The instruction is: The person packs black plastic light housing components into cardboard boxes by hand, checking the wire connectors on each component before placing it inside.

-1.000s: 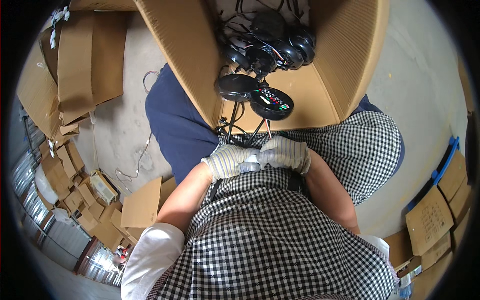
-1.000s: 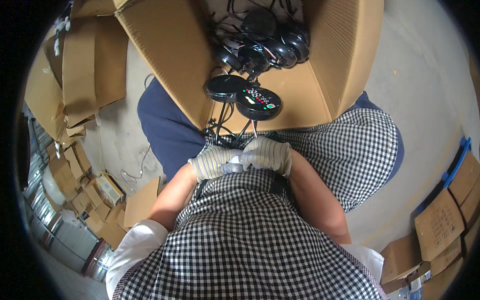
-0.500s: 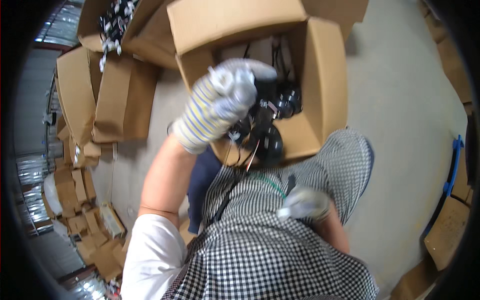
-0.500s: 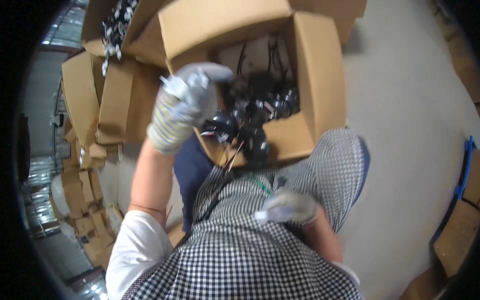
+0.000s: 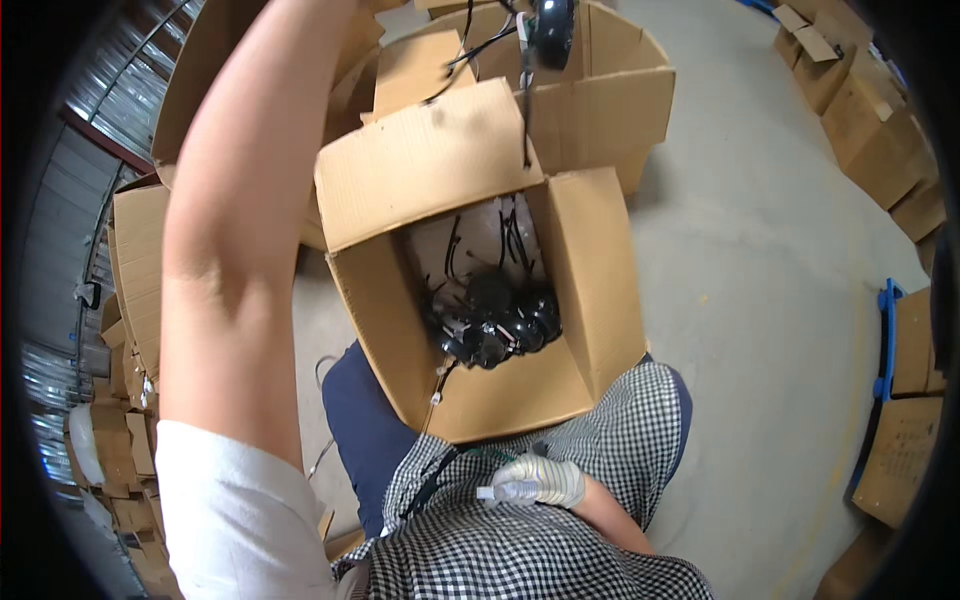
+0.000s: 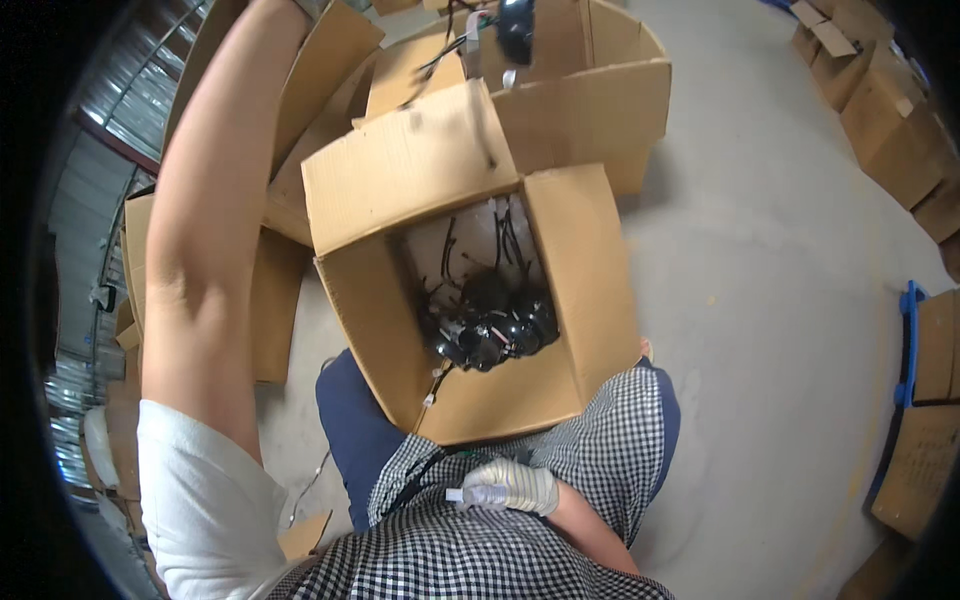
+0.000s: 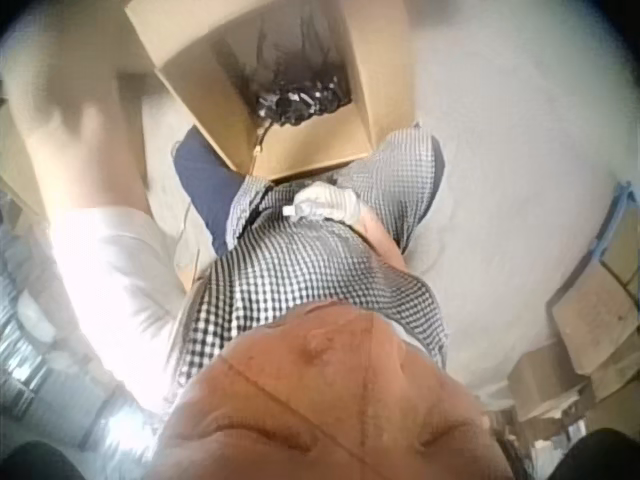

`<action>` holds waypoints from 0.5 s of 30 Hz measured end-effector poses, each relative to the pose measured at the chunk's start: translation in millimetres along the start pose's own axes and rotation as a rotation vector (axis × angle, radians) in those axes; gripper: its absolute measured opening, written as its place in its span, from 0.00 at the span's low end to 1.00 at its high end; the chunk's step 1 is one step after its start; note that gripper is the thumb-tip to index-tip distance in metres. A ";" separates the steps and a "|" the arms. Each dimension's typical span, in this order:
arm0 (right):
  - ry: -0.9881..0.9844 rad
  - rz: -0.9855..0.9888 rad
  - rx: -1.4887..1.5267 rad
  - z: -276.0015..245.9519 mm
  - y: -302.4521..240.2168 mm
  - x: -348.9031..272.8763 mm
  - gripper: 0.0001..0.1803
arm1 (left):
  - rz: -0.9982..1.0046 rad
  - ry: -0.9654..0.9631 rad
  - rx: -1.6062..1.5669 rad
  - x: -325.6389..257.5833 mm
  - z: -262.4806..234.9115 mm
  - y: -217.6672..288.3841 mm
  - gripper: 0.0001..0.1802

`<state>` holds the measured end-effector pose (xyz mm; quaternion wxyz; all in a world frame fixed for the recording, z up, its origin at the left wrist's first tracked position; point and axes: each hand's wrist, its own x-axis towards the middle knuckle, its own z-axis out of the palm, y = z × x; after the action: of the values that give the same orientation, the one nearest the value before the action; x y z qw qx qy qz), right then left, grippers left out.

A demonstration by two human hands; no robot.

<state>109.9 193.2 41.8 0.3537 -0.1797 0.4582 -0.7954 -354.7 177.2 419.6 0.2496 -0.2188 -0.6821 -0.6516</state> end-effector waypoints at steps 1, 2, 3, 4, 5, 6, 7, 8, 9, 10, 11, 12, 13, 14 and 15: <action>0.020 0.018 -0.046 -4.2 -4.9 -1.0 0.20 | 0.068 -0.047 0.251 -37.8 14.4 -21.9 0.08; 0.010 0.038 -0.099 -5.3 -11.1 0.7 0.20 | 0.038 -0.051 0.269 -47.0 8.5 -55.6 0.08; 0.022 0.127 -0.034 -2.9 -12.6 3.6 0.22 | 0.253 -0.346 0.461 -48.8 -3.7 -99.9 0.06; -0.003 0.054 -0.326 -5.4 -10.5 9.9 0.21 | 0.466 -0.650 0.638 -47.5 -14.5 -146.0 0.05; -0.039 -0.028 -0.399 -3.6 -13.5 16.9 0.21 | 0.718 -0.755 1.013 -39.5 -35.0 -186.4 0.05; -0.079 -0.117 -0.467 0.0 -18.5 23.4 0.21 | 0.531 -0.894 0.608 -52.6 -76.1 -229.4 0.09; 0.033 -0.035 -0.408 -16.1 -20.7 8.6 0.21 | 0.470 -0.940 0.470 -140.3 -6.7 -234.5 0.09; 0.072 0.079 -0.493 -20.9 -35.7 -1.3 0.20 | 0.198 -0.406 0.538 -210.8 14.7 -178.2 0.10; 0.018 0.150 -0.612 -17.4 -56.6 6.7 0.20 | 0.517 -0.319 0.774 -220.1 -14.5 -188.6 0.15; 0.004 0.152 -0.601 -22.3 -67.1 13.3 0.20 | 0.552 -0.250 0.574 -257.2 -26.0 -182.1 0.14; -0.047 0.204 -0.697 -25.5 -81.1 20.7 0.20 | 0.638 -0.326 0.537 -289.4 -42.0 -188.7 0.11; -0.097 0.257 -0.787 -30.2 -91.0 27.2 0.19 | 0.548 -0.629 0.354 -314.7 -52.7 -182.3 0.10; -0.092 0.173 -0.758 -33.7 -100.2 35.6 0.20 | 0.455 -0.683 0.343 -347.1 -64.5 -189.2 0.10; -0.103 0.177 -0.755 -41.5 -100.9 46.7 0.20 | 0.362 -0.734 0.320 -381.4 -70.0 -209.2 0.09; -0.185 0.177 -0.712 -50.1 -101.4 57.6 0.20 | 0.164 -0.734 0.379 -407.7 -73.7 -234.7 0.10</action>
<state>-0.5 214.9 100.5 0.3764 -0.3220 0.6858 -0.5332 -179.2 101.6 -16.5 0.0769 -0.4400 -0.8139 -0.3715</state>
